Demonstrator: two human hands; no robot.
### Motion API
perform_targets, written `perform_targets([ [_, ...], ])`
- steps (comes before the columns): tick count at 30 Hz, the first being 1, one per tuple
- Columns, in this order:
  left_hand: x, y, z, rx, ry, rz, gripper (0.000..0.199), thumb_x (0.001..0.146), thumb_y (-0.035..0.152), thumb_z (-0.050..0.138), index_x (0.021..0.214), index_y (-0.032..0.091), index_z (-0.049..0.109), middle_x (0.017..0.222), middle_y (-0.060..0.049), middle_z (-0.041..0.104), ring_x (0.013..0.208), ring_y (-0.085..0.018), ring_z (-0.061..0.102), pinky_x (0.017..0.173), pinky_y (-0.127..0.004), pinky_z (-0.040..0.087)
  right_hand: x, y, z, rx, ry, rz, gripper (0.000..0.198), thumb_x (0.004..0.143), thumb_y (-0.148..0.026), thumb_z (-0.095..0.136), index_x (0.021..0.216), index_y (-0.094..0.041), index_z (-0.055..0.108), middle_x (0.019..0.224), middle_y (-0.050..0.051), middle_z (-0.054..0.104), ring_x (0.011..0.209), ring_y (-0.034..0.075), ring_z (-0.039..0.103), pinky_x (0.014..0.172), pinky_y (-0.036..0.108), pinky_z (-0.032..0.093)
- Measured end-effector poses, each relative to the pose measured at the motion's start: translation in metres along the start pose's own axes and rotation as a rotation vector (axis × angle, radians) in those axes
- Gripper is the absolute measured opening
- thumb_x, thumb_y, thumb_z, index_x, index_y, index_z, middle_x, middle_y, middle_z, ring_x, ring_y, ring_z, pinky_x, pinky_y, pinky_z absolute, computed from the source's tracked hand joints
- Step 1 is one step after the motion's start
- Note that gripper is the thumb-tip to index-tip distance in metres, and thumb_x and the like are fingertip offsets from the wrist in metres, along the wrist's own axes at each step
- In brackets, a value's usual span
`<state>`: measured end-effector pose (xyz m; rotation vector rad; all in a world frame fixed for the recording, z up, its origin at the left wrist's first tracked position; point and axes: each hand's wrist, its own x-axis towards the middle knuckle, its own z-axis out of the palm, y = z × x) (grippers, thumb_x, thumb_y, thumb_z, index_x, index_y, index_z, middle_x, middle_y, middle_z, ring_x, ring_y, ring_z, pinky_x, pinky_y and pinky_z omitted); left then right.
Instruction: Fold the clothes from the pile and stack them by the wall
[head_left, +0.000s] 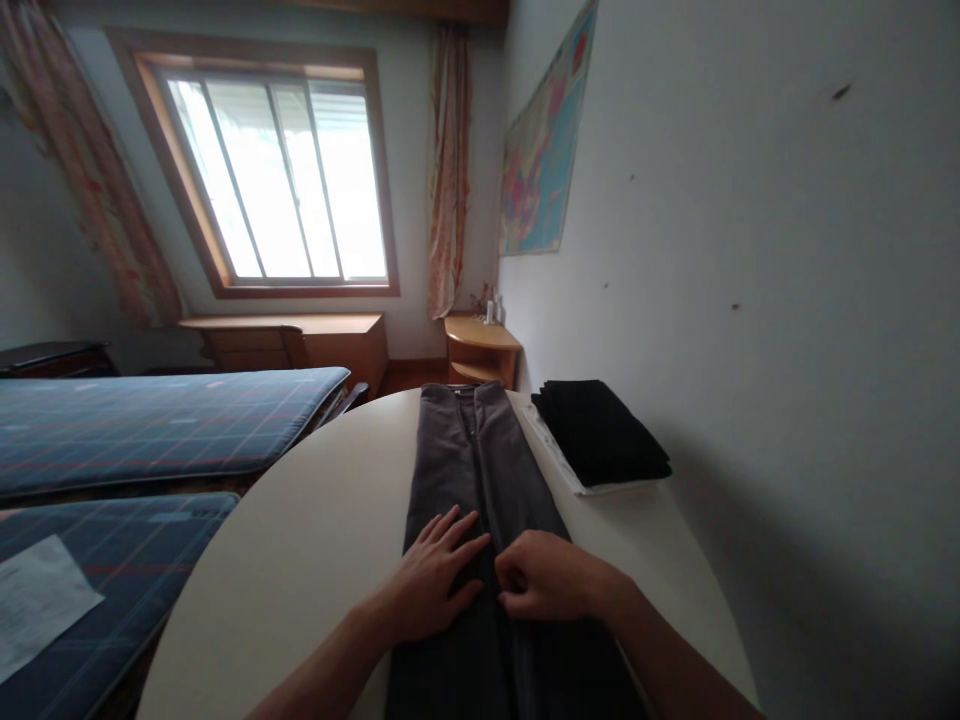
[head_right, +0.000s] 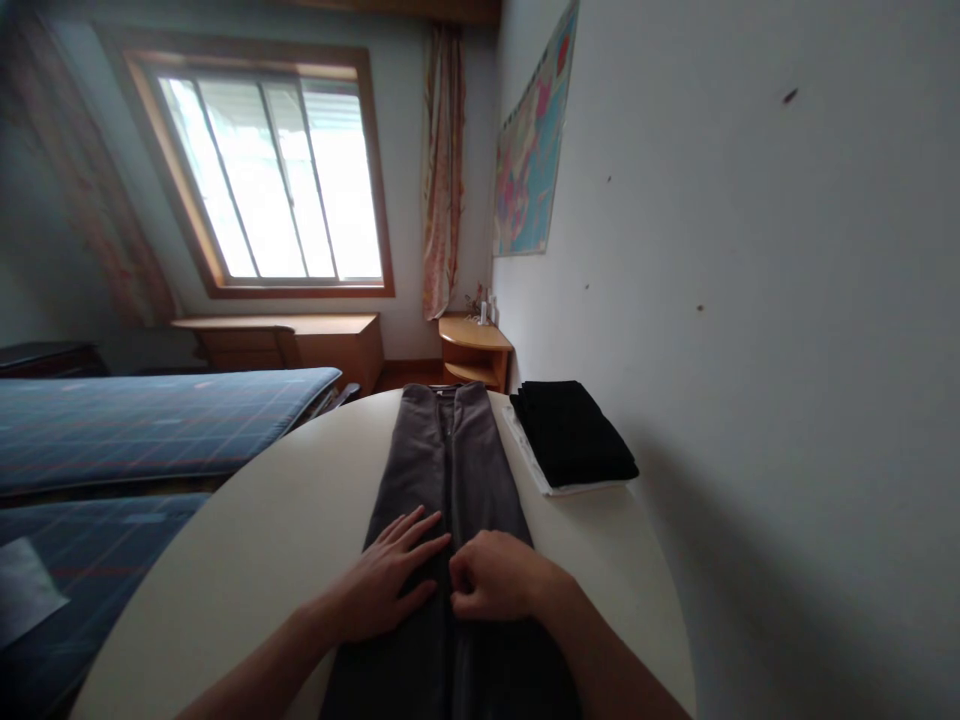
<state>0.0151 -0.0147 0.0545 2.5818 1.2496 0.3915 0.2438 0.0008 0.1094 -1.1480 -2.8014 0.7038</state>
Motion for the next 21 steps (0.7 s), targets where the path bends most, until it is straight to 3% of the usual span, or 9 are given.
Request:
perform_targets([
  [4, 0.001, 0.007, -0.006, -0.011, 0.016, 0.019, 0.053, 0.091, 0.032, 0.055, 0.144, 0.033, 0.046, 0.160, -0.002, 0.032, 0.147, -0.029, 0.027, 0.120, -0.052, 0.025, -0.001, 0.003, 0.000, 0.125, -0.043, -0.045, 0.016, 0.077, -0.029, 0.062, 0.076, -0.017, 0.073, 0.066, -0.002, 0.066, 0.059, 0.010, 0.055, 0.057, 0.020, 0.037],
  [8, 0.000, 0.022, -0.019, -0.060, 0.030, 0.112, 0.042, 0.085, 0.026, 0.061, 0.127, 0.029, 0.058, 0.136, -0.003, 0.058, 0.129, -0.023, 0.049, 0.113, -0.039, 0.036, -0.001, 0.013, -0.002, 0.324, -0.062, -0.027, 0.021, 0.075, -0.018, 0.056, 0.090, -0.019, 0.072, 0.072, -0.003, 0.069, 0.065, 0.011, 0.059, 0.059, 0.018, 0.041],
  [11, -0.001, 0.036, -0.026, -0.093, -0.017, 0.230, 0.041, 0.082, 0.031, 0.069, 0.122, 0.032, 0.061, 0.120, -0.001, 0.064, 0.115, -0.020, 0.057, 0.106, -0.035, 0.042, 0.000, 0.033, -0.004, 0.300, 0.152, 0.063, 0.022, 0.080, -0.017, 0.053, 0.095, -0.019, 0.069, 0.076, -0.002, 0.069, 0.068, 0.013, 0.062, 0.063, 0.021, 0.044],
  [15, -0.005, 0.053, -0.023, -0.104, -0.073, 0.375, 0.040, 0.081, 0.039, 0.075, 0.119, 0.037, 0.065, 0.121, 0.002, 0.064, 0.112, -0.020, 0.058, 0.104, -0.034, 0.041, 0.002, 0.065, -0.004, 0.177, 0.423, 0.126, 0.025, 0.085, -0.022, 0.055, 0.105, -0.019, 0.069, 0.100, 0.006, 0.070, 0.087, 0.018, 0.064, 0.082, 0.028, 0.049],
  [18, -0.006, 0.063, -0.014, -0.088, -0.085, 0.490, 0.026, 0.089, 0.037, 0.068, 0.115, 0.036, 0.067, 0.117, 0.004, 0.068, 0.111, -0.018, 0.059, 0.104, -0.033, 0.039, 0.004, 0.081, -0.002, 0.125, 0.489, 0.116, 0.029, 0.084, -0.023, 0.059, 0.111, -0.018, 0.069, 0.115, 0.009, 0.066, 0.107, 0.021, 0.060, 0.099, 0.032, 0.044],
  [21, -0.006, 0.070, -0.003, -0.029, -0.061, 0.623, 0.018, 0.097, 0.038, 0.057, 0.112, 0.033, 0.067, 0.111, 0.005, 0.072, 0.100, -0.014, 0.063, 0.092, -0.029, 0.043, 0.006, 0.086, 0.001, 0.078, 0.482, 0.138, 0.030, 0.085, -0.024, 0.060, 0.113, -0.019, 0.069, 0.118, 0.009, 0.065, 0.113, 0.022, 0.058, 0.104, 0.035, 0.040],
])
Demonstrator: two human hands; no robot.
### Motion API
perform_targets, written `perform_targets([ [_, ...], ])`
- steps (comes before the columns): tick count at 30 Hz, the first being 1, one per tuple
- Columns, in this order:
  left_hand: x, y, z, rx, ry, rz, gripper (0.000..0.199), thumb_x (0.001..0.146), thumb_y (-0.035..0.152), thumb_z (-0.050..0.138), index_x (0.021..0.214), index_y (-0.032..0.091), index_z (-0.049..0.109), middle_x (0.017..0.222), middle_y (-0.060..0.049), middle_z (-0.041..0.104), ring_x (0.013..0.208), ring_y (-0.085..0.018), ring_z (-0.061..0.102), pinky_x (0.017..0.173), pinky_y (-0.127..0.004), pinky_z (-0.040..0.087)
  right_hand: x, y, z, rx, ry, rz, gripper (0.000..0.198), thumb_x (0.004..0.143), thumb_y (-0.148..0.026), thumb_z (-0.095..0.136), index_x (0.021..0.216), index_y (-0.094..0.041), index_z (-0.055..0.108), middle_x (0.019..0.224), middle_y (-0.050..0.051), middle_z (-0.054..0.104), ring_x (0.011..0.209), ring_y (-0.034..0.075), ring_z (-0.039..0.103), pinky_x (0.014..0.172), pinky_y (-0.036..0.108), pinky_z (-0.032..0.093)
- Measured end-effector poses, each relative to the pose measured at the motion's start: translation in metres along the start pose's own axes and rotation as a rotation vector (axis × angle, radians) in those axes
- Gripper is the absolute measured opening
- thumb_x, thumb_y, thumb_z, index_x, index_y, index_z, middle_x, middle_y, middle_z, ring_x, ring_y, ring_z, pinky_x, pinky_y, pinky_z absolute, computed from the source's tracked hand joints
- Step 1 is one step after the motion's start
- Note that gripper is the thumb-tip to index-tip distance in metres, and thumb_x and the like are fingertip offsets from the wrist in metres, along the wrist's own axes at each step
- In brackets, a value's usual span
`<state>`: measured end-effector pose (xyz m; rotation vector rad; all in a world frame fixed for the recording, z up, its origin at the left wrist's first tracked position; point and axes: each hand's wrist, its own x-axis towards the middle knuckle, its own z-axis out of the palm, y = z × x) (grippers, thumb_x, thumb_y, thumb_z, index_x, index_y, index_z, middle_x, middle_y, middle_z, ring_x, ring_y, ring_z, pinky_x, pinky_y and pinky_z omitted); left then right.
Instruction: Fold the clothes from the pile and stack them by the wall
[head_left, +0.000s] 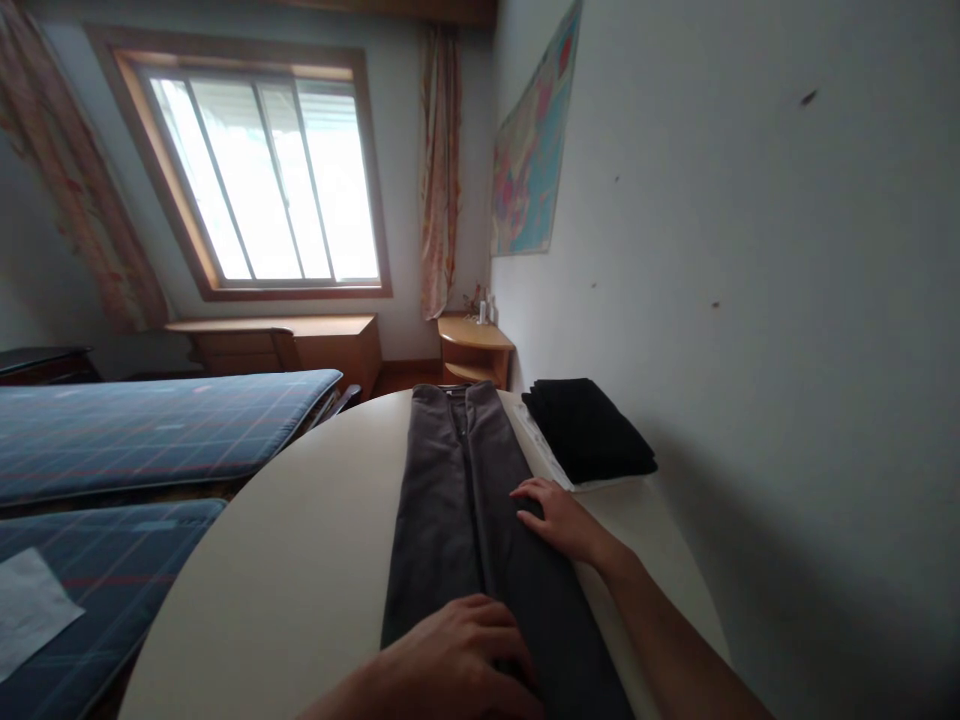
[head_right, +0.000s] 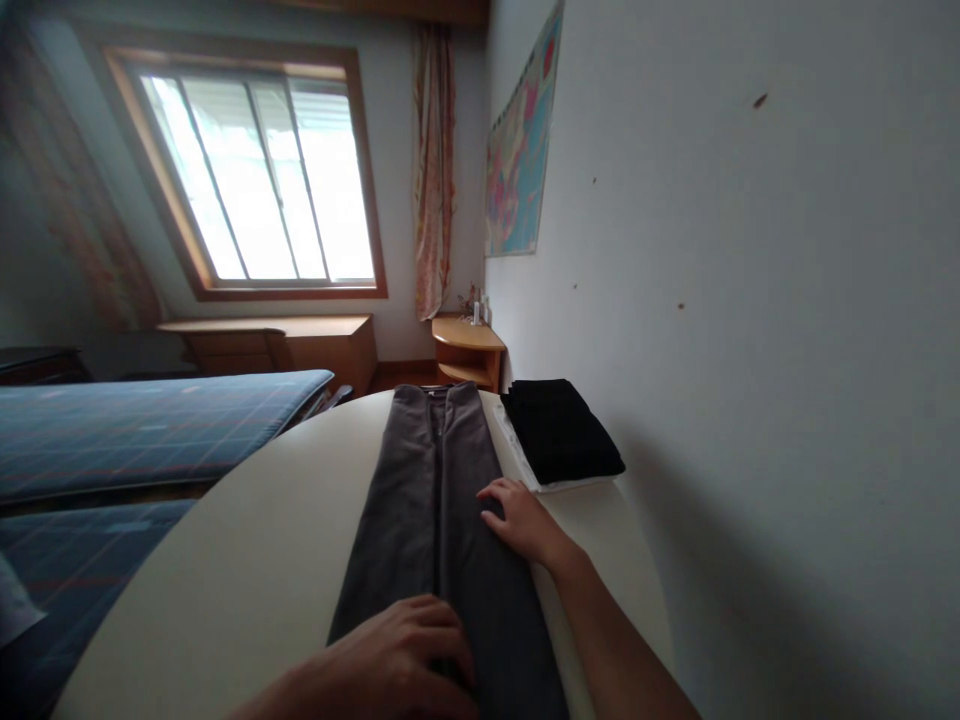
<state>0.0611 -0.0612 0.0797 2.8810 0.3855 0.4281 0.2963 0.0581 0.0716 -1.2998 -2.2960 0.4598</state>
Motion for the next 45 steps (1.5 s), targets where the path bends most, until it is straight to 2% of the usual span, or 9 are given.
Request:
perform_targets([
  [5, 0.005, 0.005, 0.014, 0.117, 0.032, 0.105, 0.019, 0.099, 0.037, 0.052, 0.108, 0.026, 0.065, 0.103, 0.005, 0.074, 0.085, -0.011, 0.064, 0.066, -0.027, 0.044, -0.001, -0.005, 0.002, -0.051, -0.017, 0.021, 0.027, 0.087, -0.028, 0.061, 0.111, -0.022, 0.072, 0.118, 0.007, 0.066, 0.113, 0.023, 0.057, 0.104, 0.036, 0.040],
  [16, 0.001, -0.003, 0.037, -0.045, -0.034, 0.058, 0.016, 0.099, 0.034, 0.053, 0.093, 0.021, 0.061, 0.076, 0.002, 0.068, 0.067, -0.010, 0.062, 0.055, -0.022, 0.042, -0.003, -0.015, 0.012, -0.083, -0.107, 0.016, 0.044, 0.087, -0.043, 0.063, 0.128, -0.027, 0.064, 0.145, 0.008, 0.051, 0.138, 0.027, 0.039, 0.118, 0.047, 0.023],
  [19, 0.003, -0.003, 0.031, -0.182, -0.055, 0.080, 0.020, 0.101, 0.029, 0.047, 0.091, 0.023, 0.063, 0.082, 0.000, 0.071, 0.073, -0.010, 0.065, 0.064, -0.019, 0.048, -0.003, -0.016, 0.010, -0.083, -0.113, 0.023, 0.044, 0.086, -0.044, 0.063, 0.127, -0.027, 0.065, 0.144, 0.008, 0.052, 0.137, 0.027, 0.041, 0.118, 0.048, 0.023],
  [22, 0.001, -0.001, 0.006, -0.200, 0.022, -0.044, 0.019, 0.097, 0.034, 0.054, 0.110, 0.026, 0.066, 0.111, -0.002, 0.072, 0.103, -0.016, 0.066, 0.092, -0.025, 0.050, -0.003, -0.017, 0.009, -0.091, -0.109, 0.020, 0.042, 0.086, -0.043, 0.064, 0.125, -0.027, 0.066, 0.143, 0.008, 0.053, 0.136, 0.027, 0.043, 0.117, 0.047, 0.024],
  [26, -0.007, -0.006, -0.019, -0.078, 0.012, -0.371, 0.053, 0.094, 0.039, 0.055, 0.146, 0.032, 0.044, 0.157, -0.005, 0.037, 0.145, -0.029, 0.032, 0.119, -0.051, 0.027, 0.000, -0.021, 0.011, -0.137, -0.067, -0.003, 0.033, 0.091, -0.037, 0.059, 0.120, -0.025, 0.067, 0.137, 0.008, 0.057, 0.130, 0.025, 0.047, 0.114, 0.043, 0.029],
  [29, -0.011, -0.011, -0.019, -0.082, -0.063, -0.419, 0.060, 0.094, 0.047, 0.053, 0.150, 0.034, 0.036, 0.162, -0.004, 0.024, 0.149, -0.032, 0.022, 0.120, -0.056, 0.021, 0.009, -0.025, 0.016, -0.208, -0.030, 0.002, 0.029, 0.094, -0.032, 0.053, 0.118, -0.023, 0.067, 0.124, 0.008, 0.063, 0.119, 0.024, 0.054, 0.107, 0.039, 0.035],
  [33, -0.010, -0.019, -0.017, -0.099, -0.065, -0.445, 0.053, 0.095, 0.045, 0.051, 0.146, 0.032, 0.044, 0.158, -0.004, 0.035, 0.146, -0.030, 0.029, 0.118, -0.053, 0.029, 0.037, -0.031, 0.025, -0.330, 0.000, 0.106, 0.033, 0.096, -0.032, 0.049, 0.123, -0.022, 0.064, 0.116, 0.011, 0.064, 0.109, 0.026, 0.057, 0.096, 0.039, 0.042],
  [40, -0.024, -0.045, -0.006, 0.001, 0.056, -0.625, 0.053, 0.100, 0.048, 0.041, 0.150, 0.032, 0.039, 0.162, -0.003, 0.026, 0.151, -0.030, 0.015, 0.121, -0.054, 0.023, 0.106, -0.040, 0.041, -0.430, 0.001, 0.108, 0.041, 0.100, -0.032, 0.040, 0.138, -0.027, 0.055, 0.143, 0.009, 0.050, 0.122, 0.027, 0.051, 0.098, 0.040, 0.043],
  [45, -0.027, -0.048, -0.002, -0.036, 0.009, -0.637, 0.058, 0.099, 0.054, 0.038, 0.153, 0.034, 0.031, 0.164, -0.002, 0.019, 0.151, -0.030, 0.011, 0.122, -0.055, 0.019, 0.140, -0.049, 0.054, -0.460, 0.007, 0.169, 0.036, 0.097, -0.021, 0.041, 0.121, -0.024, 0.068, 0.141, 0.012, 0.053, 0.120, 0.028, 0.052, 0.094, 0.040, 0.047],
])
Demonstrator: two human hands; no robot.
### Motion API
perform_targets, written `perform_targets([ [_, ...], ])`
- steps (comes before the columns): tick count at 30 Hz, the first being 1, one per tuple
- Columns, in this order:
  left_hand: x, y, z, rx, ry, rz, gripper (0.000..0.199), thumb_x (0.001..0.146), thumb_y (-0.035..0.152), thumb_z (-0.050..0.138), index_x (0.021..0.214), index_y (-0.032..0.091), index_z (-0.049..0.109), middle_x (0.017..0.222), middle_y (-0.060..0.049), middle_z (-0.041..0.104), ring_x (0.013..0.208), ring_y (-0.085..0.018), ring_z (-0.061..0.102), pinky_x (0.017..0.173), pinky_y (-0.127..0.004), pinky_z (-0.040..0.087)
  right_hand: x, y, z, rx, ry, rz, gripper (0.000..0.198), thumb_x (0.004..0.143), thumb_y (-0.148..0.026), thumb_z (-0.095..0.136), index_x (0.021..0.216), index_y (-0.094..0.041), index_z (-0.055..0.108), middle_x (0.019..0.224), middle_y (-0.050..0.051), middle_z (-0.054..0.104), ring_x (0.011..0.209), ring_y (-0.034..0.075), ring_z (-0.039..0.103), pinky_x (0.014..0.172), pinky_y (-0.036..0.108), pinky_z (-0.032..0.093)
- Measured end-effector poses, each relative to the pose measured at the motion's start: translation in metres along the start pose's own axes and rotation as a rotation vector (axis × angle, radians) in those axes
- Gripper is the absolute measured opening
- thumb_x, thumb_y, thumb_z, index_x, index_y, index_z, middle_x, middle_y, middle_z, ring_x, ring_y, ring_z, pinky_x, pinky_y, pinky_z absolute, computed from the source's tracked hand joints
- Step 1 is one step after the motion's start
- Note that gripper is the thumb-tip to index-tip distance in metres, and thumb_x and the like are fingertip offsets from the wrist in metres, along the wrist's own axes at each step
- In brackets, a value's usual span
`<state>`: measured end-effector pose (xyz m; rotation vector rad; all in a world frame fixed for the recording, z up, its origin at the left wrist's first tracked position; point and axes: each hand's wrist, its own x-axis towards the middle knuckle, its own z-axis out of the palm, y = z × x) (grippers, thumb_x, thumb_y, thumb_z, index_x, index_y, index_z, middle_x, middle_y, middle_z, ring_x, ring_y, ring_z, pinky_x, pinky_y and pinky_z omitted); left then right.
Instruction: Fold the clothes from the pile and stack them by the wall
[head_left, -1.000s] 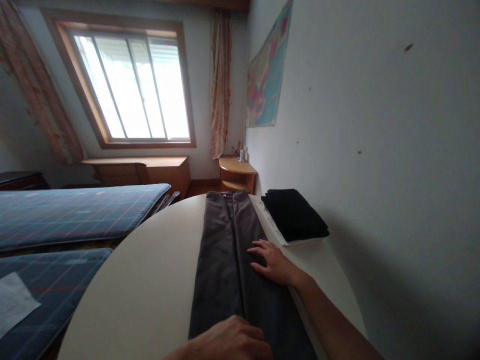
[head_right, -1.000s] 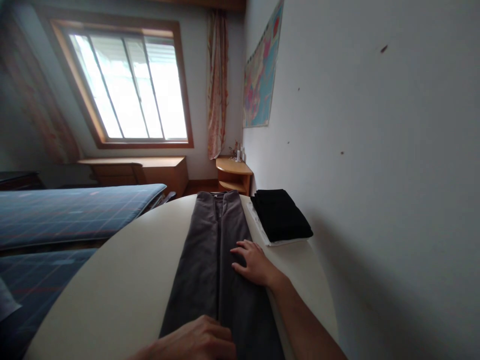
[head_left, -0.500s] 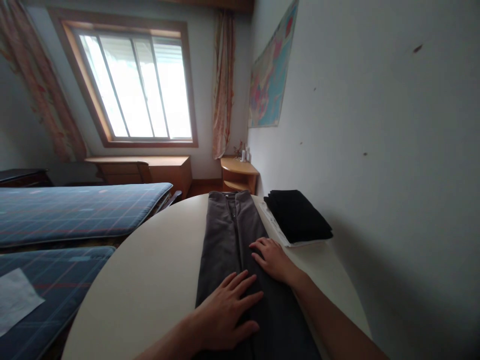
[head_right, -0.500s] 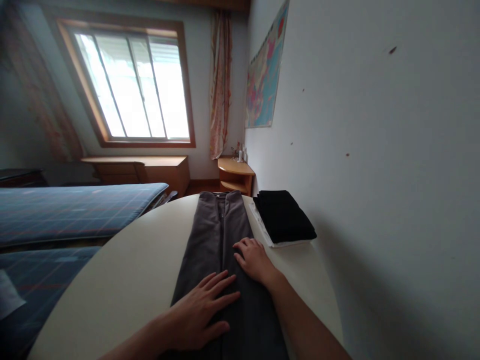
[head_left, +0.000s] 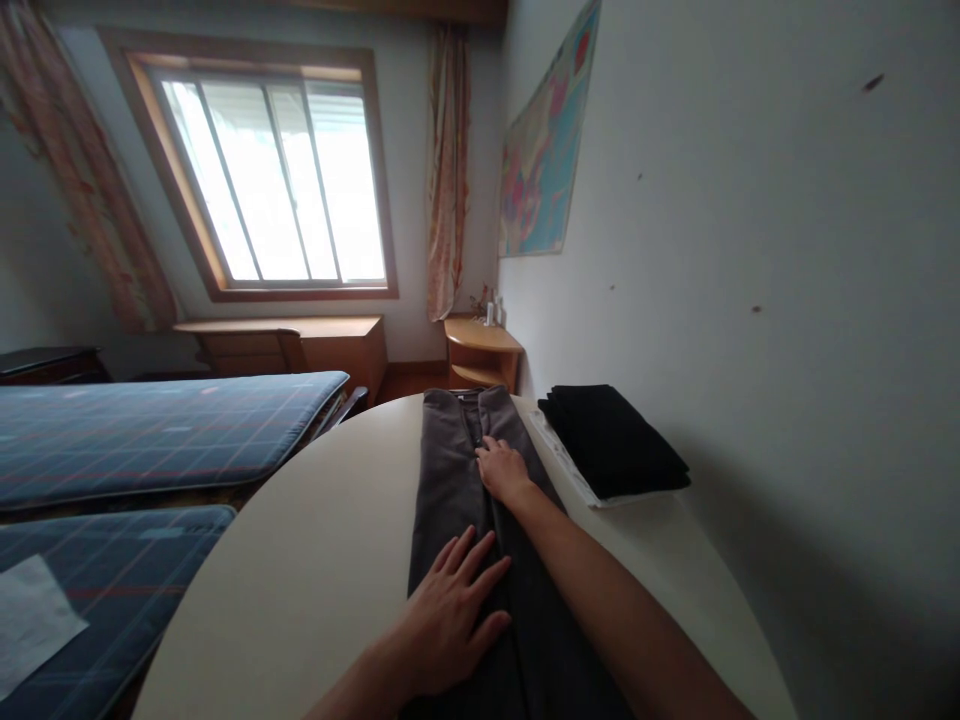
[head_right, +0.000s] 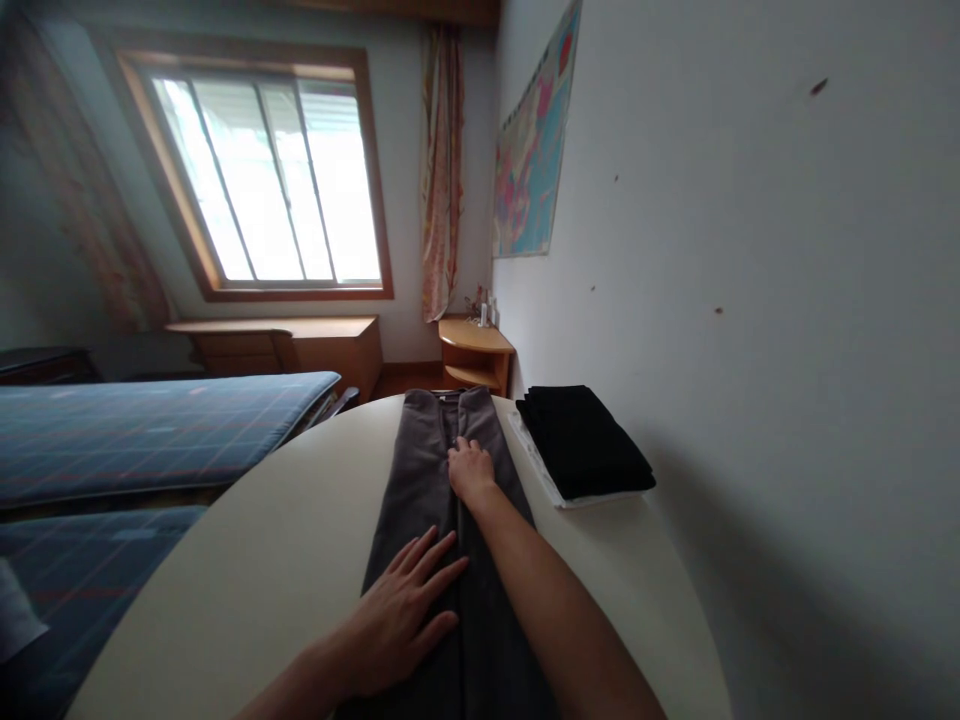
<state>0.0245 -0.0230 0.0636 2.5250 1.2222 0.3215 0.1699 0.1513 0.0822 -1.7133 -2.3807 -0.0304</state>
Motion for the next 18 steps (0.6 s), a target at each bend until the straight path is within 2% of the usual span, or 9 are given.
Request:
perform_targets([
  [4, 0.000, 0.003, -0.003, -0.009, -0.008, 0.013, 0.063, 0.098, 0.053, 0.043, 0.155, 0.034, 0.025, 0.164, -0.003, 0.013, 0.151, -0.032, 0.008, 0.121, -0.057, 0.017, 0.015, -0.007, 0.006, -0.007, 0.020, 0.109, 0.039, 0.094, -0.010, 0.037, 0.114, -0.013, 0.071, 0.125, 0.022, 0.059, 0.112, 0.030, 0.058, 0.086, 0.039, 0.051],
  [7, 0.000, 0.003, -0.004, -0.020, -0.026, 0.012, 0.064, 0.097, 0.053, 0.044, 0.155, 0.035, 0.024, 0.164, -0.003, 0.011, 0.151, -0.032, 0.007, 0.121, -0.057, 0.017, 0.024, -0.008, 0.008, -0.011, 0.050, 0.176, 0.036, 0.094, -0.011, 0.040, 0.117, -0.011, 0.068, 0.121, 0.024, 0.060, 0.109, 0.030, 0.060, 0.085, 0.039, 0.051],
  [13, -0.001, 0.002, -0.003, -0.023, -0.019, 0.009, 0.060, 0.099, 0.049, 0.043, 0.154, 0.033, 0.027, 0.164, -0.003, 0.013, 0.151, -0.031, 0.006, 0.122, -0.056, 0.016, 0.031, -0.007, 0.007, -0.003, 0.110, 0.220, 0.034, 0.097, -0.012, 0.037, 0.120, -0.015, 0.062, 0.118, 0.019, 0.063, 0.106, 0.026, 0.063, 0.086, 0.036, 0.049],
  [18, 0.000, 0.004, -0.006, -0.021, -0.015, 0.006, 0.059, 0.099, 0.048, 0.044, 0.154, 0.032, 0.029, 0.164, -0.004, 0.015, 0.151, -0.031, 0.008, 0.122, -0.056, 0.016, 0.030, -0.003, 0.007, 0.051, 0.083, 0.136, 0.029, 0.097, -0.022, 0.044, 0.120, -0.022, 0.062, 0.119, 0.010, 0.064, 0.105, 0.022, 0.062, 0.085, 0.031, 0.047],
])
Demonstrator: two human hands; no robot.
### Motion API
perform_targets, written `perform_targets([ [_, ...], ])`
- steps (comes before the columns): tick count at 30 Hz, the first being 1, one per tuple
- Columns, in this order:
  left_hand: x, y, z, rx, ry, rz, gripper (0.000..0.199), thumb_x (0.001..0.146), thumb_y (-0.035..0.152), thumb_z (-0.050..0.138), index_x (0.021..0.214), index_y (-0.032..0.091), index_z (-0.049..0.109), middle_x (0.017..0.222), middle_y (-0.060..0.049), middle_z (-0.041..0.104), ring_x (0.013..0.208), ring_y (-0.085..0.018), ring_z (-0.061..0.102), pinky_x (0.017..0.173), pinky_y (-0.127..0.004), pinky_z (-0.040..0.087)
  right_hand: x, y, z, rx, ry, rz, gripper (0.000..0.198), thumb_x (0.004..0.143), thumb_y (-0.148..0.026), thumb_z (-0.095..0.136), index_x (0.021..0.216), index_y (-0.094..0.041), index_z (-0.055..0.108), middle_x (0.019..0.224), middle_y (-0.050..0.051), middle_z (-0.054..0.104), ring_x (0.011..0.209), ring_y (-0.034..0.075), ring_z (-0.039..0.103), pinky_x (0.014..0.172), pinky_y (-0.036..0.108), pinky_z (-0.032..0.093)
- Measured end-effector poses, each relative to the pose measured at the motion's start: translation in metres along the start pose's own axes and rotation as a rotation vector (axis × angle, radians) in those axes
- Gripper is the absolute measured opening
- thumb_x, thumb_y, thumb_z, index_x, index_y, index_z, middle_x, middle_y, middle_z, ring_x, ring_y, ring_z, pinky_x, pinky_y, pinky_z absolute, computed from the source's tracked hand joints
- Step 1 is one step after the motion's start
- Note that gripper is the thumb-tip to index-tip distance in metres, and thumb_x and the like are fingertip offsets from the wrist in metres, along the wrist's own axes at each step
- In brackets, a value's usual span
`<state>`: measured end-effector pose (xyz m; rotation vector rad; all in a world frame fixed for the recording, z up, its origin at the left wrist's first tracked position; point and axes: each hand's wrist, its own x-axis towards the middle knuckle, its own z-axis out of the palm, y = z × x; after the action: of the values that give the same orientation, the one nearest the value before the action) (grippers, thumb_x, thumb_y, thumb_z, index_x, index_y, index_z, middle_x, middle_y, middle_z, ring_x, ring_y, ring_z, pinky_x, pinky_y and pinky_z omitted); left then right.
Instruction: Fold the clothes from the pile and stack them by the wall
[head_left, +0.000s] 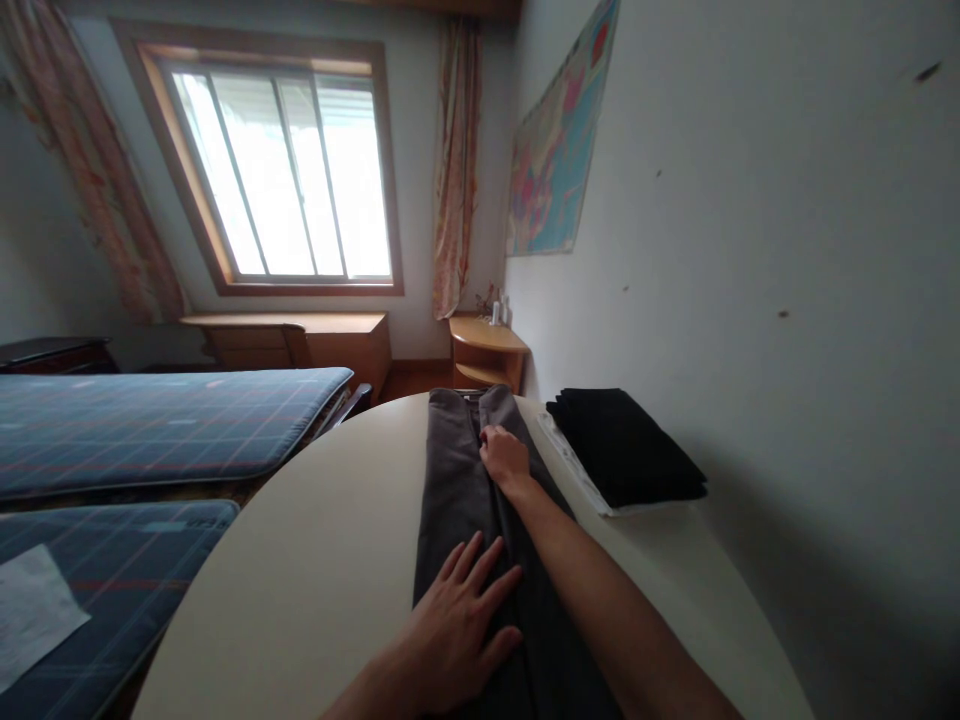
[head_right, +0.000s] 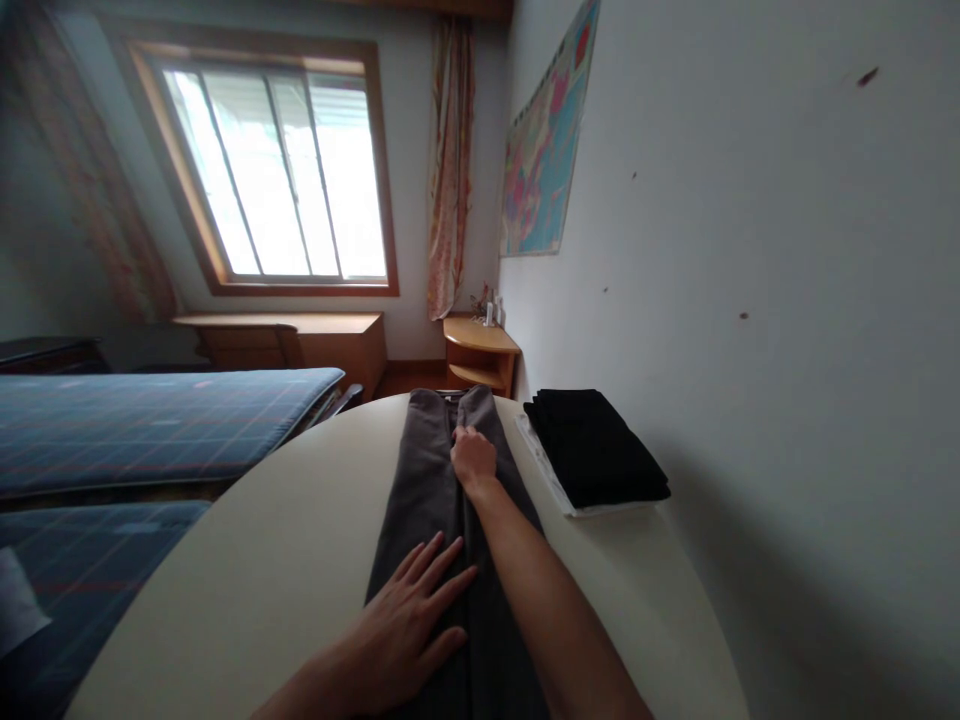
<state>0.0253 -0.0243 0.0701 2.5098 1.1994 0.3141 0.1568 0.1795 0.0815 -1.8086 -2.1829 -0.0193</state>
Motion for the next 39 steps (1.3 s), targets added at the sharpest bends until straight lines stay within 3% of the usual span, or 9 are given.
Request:
perform_targets([
  [5, 0.001, 0.003, -0.003, 0.007, -0.015, -0.010, 0.060, 0.097, 0.046, 0.048, 0.153, 0.032, 0.030, 0.164, -0.005, 0.016, 0.151, -0.032, 0.009, 0.121, -0.057, 0.017, -0.008, 0.009, 0.003, 0.041, -0.058, -0.086, 0.033, 0.098, -0.031, 0.045, 0.124, -0.022, 0.062, 0.122, 0.009, 0.064, 0.112, 0.022, 0.058, 0.091, 0.030, 0.045],
  [10, 0.001, 0.004, -0.005, 0.013, -0.024, -0.012, 0.062, 0.096, 0.046, 0.049, 0.153, 0.031, 0.031, 0.164, -0.006, 0.016, 0.151, -0.033, 0.008, 0.121, -0.058, 0.016, -0.023, 0.011, 0.004, 0.041, -0.102, -0.128, 0.044, 0.099, -0.037, 0.042, 0.137, -0.019, 0.055, 0.136, 0.013, 0.057, 0.123, 0.028, 0.050, 0.100, 0.039, 0.041],
  [16, 0.001, -0.002, 0.003, -0.004, 0.018, 0.013, 0.064, 0.095, 0.042, 0.051, 0.154, 0.028, 0.029, 0.163, -0.006, 0.020, 0.151, -0.031, 0.012, 0.121, -0.056, 0.018, -0.054, 0.018, -0.001, 0.060, -0.250, -0.265, 0.061, 0.099, -0.048, 0.040, 0.153, -0.019, 0.034, 0.160, 0.016, 0.028, 0.144, 0.032, 0.031, 0.114, 0.046, 0.027],
  [19, 0.002, -0.005, 0.002, -0.015, 0.062, 0.001, 0.064, 0.092, 0.036, 0.055, 0.151, 0.026, 0.034, 0.161, -0.006, 0.029, 0.149, -0.028, 0.021, 0.122, -0.052, 0.022, -0.078, 0.030, -0.011, 0.110, -0.353, -0.354, 0.065, 0.100, -0.054, 0.033, 0.154, -0.019, 0.030, 0.162, 0.015, 0.021, 0.149, 0.033, 0.018, 0.118, 0.049, 0.018],
  [23, 0.004, -0.018, -0.001, 0.031, 0.212, -0.078, 0.050, 0.090, 0.028, 0.055, 0.139, 0.026, 0.049, 0.151, -0.004, 0.046, 0.144, -0.024, 0.035, 0.122, -0.048, 0.024, -0.121, 0.046, -0.028, 0.194, -0.422, -0.395, 0.069, 0.099, -0.063, 0.025, 0.156, -0.023, 0.025, 0.163, 0.009, 0.018, 0.151, 0.029, 0.012, 0.120, 0.050, 0.012],
  [27, 0.007, -0.040, 0.003, 0.107, 0.235, -0.244, 0.054, 0.095, 0.040, 0.047, 0.146, 0.021, 0.043, 0.157, -0.008, 0.037, 0.148, -0.028, 0.025, 0.120, -0.051, 0.024, -0.172, 0.054, -0.048, 0.240, -0.466, -0.462, 0.073, 0.096, -0.067, 0.033, 0.157, -0.028, 0.020, 0.164, 0.006, 0.013, 0.151, 0.028, 0.006, 0.121, 0.052, 0.005],
  [30, 0.009, -0.047, 0.008, 0.155, 0.200, -0.269, 0.058, 0.097, 0.048, 0.042, 0.149, 0.022, 0.040, 0.160, -0.007, 0.030, 0.150, -0.029, 0.019, 0.121, -0.051, 0.023, -0.209, 0.054, -0.063, 0.275, -0.495, -0.529, 0.079, 0.093, -0.067, 0.041, 0.157, -0.028, 0.016, 0.164, 0.007, 0.010, 0.151, 0.029, 0.006, 0.122, 0.053, 0.005],
  [35, 0.006, -0.022, 0.004, 0.204, 0.152, -0.312, 0.055, 0.098, 0.043, 0.040, 0.148, 0.021, 0.043, 0.160, -0.009, 0.030, 0.149, -0.030, 0.021, 0.121, -0.052, 0.020, -0.251, 0.059, -0.074, 0.304, -0.528, -0.661, 0.090, 0.087, -0.065, 0.054, 0.157, -0.024, 0.014, 0.163, 0.012, 0.009, 0.150, 0.033, 0.010, 0.122, 0.052, 0.011],
  [39, -0.025, 0.012, 0.004, 0.133, -0.040, -0.148, 0.068, 0.095, 0.050, 0.046, 0.155, 0.024, 0.028, 0.164, -0.008, 0.016, 0.151, -0.034, 0.009, 0.121, -0.056, 0.016, -0.270, 0.071, -0.062, 0.208, -0.423, -0.826, 0.080, 0.093, -0.046, 0.056, 0.157, -0.024, 0.016, 0.160, 0.013, 0.020, 0.148, 0.032, 0.020, 0.120, 0.049, 0.024],
])
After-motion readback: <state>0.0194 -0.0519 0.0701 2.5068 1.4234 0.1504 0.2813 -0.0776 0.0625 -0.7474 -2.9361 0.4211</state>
